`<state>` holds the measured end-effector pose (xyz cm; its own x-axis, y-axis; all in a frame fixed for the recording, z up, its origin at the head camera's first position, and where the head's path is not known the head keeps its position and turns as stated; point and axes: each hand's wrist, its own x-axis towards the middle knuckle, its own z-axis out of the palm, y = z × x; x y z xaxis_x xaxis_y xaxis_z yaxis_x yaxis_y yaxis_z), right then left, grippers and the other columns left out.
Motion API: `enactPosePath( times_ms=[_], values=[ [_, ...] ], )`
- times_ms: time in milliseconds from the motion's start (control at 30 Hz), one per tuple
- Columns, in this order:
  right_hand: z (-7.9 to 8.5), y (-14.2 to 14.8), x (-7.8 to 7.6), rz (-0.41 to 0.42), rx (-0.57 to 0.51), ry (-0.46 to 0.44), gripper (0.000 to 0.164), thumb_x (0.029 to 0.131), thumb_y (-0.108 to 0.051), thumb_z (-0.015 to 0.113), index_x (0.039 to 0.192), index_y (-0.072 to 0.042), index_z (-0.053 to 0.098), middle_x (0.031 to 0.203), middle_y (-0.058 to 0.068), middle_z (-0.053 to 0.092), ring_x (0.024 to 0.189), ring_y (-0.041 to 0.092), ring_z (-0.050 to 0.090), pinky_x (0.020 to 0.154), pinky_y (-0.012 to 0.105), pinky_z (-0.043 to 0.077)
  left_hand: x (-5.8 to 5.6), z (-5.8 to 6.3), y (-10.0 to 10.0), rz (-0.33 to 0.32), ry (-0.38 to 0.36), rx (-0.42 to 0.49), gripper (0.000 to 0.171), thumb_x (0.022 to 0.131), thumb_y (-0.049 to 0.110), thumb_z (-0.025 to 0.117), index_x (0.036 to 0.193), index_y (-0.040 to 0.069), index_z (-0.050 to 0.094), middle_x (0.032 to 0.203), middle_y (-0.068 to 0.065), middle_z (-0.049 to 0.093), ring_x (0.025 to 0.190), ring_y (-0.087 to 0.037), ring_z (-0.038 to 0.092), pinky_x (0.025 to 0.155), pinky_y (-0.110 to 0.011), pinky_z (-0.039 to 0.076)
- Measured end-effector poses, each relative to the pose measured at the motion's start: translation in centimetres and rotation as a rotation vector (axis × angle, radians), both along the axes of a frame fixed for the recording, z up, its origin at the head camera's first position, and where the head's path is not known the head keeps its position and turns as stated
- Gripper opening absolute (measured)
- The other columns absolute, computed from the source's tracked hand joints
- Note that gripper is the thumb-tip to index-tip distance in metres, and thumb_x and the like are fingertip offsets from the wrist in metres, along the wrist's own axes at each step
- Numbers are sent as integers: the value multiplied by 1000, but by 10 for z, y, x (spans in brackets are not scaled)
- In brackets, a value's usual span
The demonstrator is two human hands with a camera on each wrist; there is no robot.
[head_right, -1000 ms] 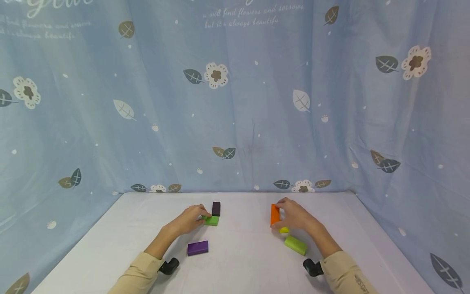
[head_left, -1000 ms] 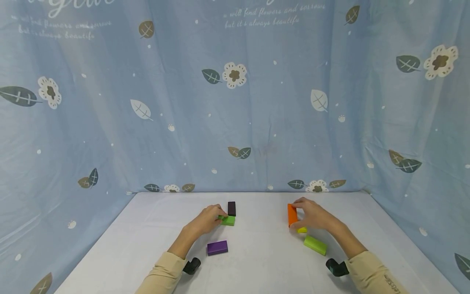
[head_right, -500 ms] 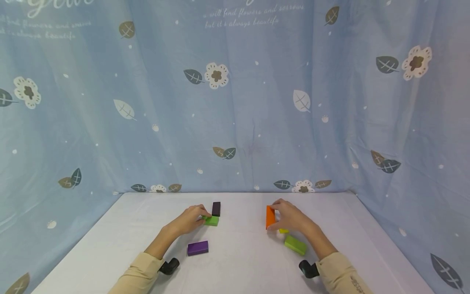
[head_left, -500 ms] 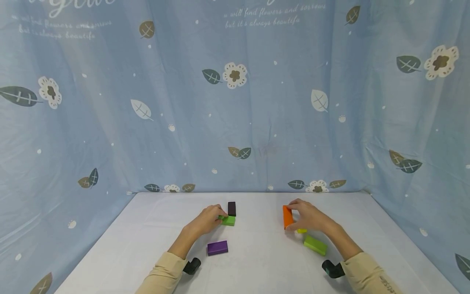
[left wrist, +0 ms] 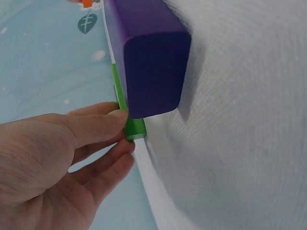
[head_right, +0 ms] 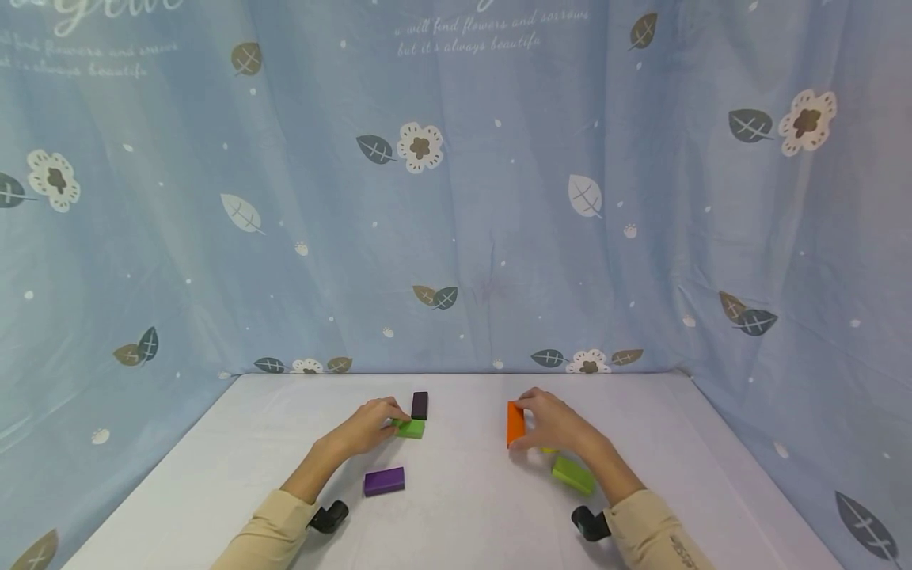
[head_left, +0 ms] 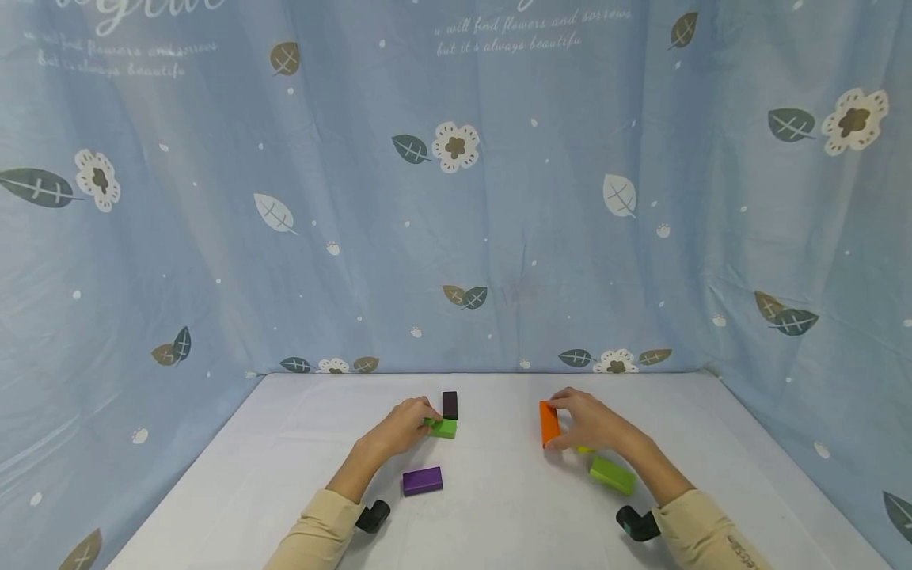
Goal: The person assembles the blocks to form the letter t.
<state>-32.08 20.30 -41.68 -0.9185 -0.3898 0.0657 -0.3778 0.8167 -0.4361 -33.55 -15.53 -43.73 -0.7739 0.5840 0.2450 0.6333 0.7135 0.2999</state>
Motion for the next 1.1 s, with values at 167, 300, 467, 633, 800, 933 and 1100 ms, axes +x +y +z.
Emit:
enactPosePath(
  times_ms=[167,300,467,633,800,933,1100],
  values=[
    [1,-6,0,16,-1,6,79,69,-41,88,132,-1,61,134,14,58,122,33,54,103,55,47,0,0,0,3,-1,7,25,84,-8,67,108,0,74,99,-12,69,92,-27,65,78,-37,54],
    [0,-10,-1,35,0,12,78,70,-41,87,131,-1,61,135,15,57,123,35,53,104,55,46,0,0,1,11,-8,7,26,85,-8,67,108,0,74,99,-12,68,92,-27,64,78,-37,54],
    [-2,-14,-3,59,-4,17,78,70,-42,87,131,-1,61,134,14,58,122,33,54,104,54,46,0,1,1,11,-10,2,26,85,-9,66,108,-1,74,99,-12,68,92,-27,64,79,-38,54],
    [-3,-20,-3,78,-17,15,79,69,-43,87,131,0,61,133,14,58,122,34,54,104,54,46,0,1,1,8,-10,-3,26,85,-9,67,108,-2,74,99,-13,68,92,-27,64,78,-38,53],
    [-5,-26,-1,90,-26,9,78,69,-42,87,130,0,62,131,14,60,119,33,55,103,53,47,0,0,1,5,-15,-1,25,85,-7,67,109,-1,74,99,-12,68,92,-27,64,79,-37,54],
    [-6,-31,-1,104,-35,4,77,70,-41,87,130,2,62,130,15,60,118,33,56,103,53,47,1,0,0,5,-18,2,25,85,-7,67,109,-1,74,101,-12,68,93,-27,64,79,-38,54],
    [-8,-38,-2,113,-42,-7,78,70,-40,88,129,3,62,130,16,60,117,33,56,103,52,47,2,1,1,11,-17,2,25,85,-7,67,109,-1,74,101,-12,69,94,-28,64,80,-39,55]
  ],
)
